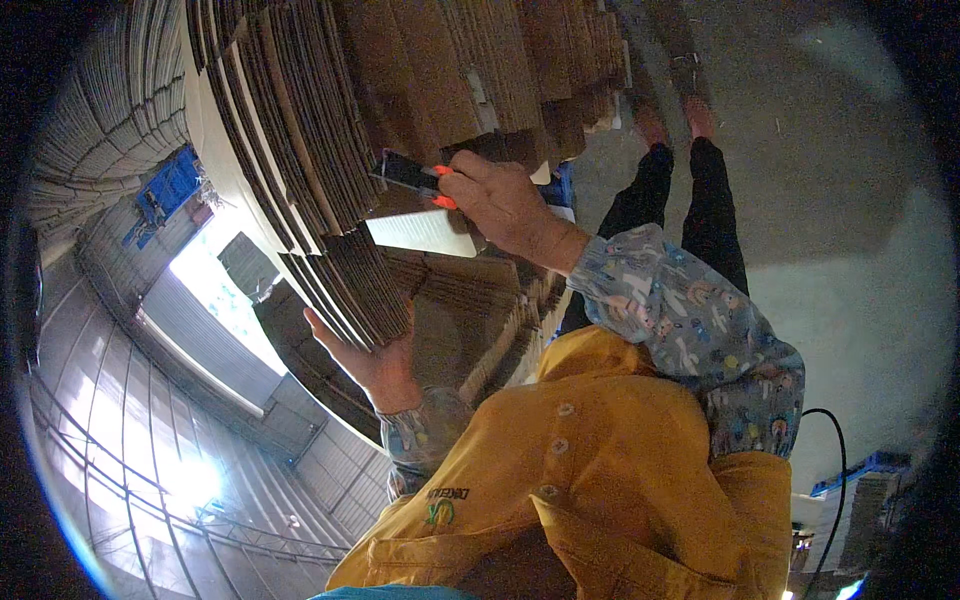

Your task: Using a utility knife to cut and prepare stacks of flattened cardboard for packaging.

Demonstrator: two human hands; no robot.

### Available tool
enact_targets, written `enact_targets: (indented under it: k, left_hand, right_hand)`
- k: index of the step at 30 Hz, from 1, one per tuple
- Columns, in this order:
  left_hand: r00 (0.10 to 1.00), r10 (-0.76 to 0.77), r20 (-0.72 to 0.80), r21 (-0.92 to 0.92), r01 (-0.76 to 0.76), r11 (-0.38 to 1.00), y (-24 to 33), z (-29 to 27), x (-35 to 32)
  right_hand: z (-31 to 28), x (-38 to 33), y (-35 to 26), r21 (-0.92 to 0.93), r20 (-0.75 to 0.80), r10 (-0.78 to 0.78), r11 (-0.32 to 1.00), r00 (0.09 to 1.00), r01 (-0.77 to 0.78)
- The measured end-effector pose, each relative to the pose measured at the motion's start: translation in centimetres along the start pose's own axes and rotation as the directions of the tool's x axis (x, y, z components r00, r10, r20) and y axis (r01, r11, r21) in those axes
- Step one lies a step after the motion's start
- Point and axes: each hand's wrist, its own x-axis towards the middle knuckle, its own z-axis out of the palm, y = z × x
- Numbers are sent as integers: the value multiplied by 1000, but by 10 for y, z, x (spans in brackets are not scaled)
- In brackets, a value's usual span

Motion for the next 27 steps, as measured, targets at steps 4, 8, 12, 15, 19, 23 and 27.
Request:
enact_targets:
  k: [4,8,12,15,19,23,27]
  left_hand:
    - [999,12,-44,-20,-12,1000,0,1,1]
    - [1000,-9,-14,-38,9,999,1,-1,0]
    - [998,-55,24,31,54,998,-3,-2,3]
    - [995,-99,-26,29,100,995,-9,4,3]
    - [984,-150,-94,37,154,987,-18,3,10]
    - [973,-221,59,42,219,975,-22,3,12]
    - [960,-273,57,-23,275,961,-21,0,11]
  right_hand:
    - [-2,-19,32,-371,134,-244,887,961,277]
    - [-5,-41,19,-27,65,6,1000,998,-4]
    - [-12,-48,12,305,-62,156,943,986,-131]
    - [-8,-51,2,304,-56,251,926,966,-223]
    - [4,-50,-11,244,-172,42,970,984,1]
    - [15,-55,-10,-75,-53,-21,997,998,17]
    - [25,-62,-19,-210,-13,-1,978,1000,-2]
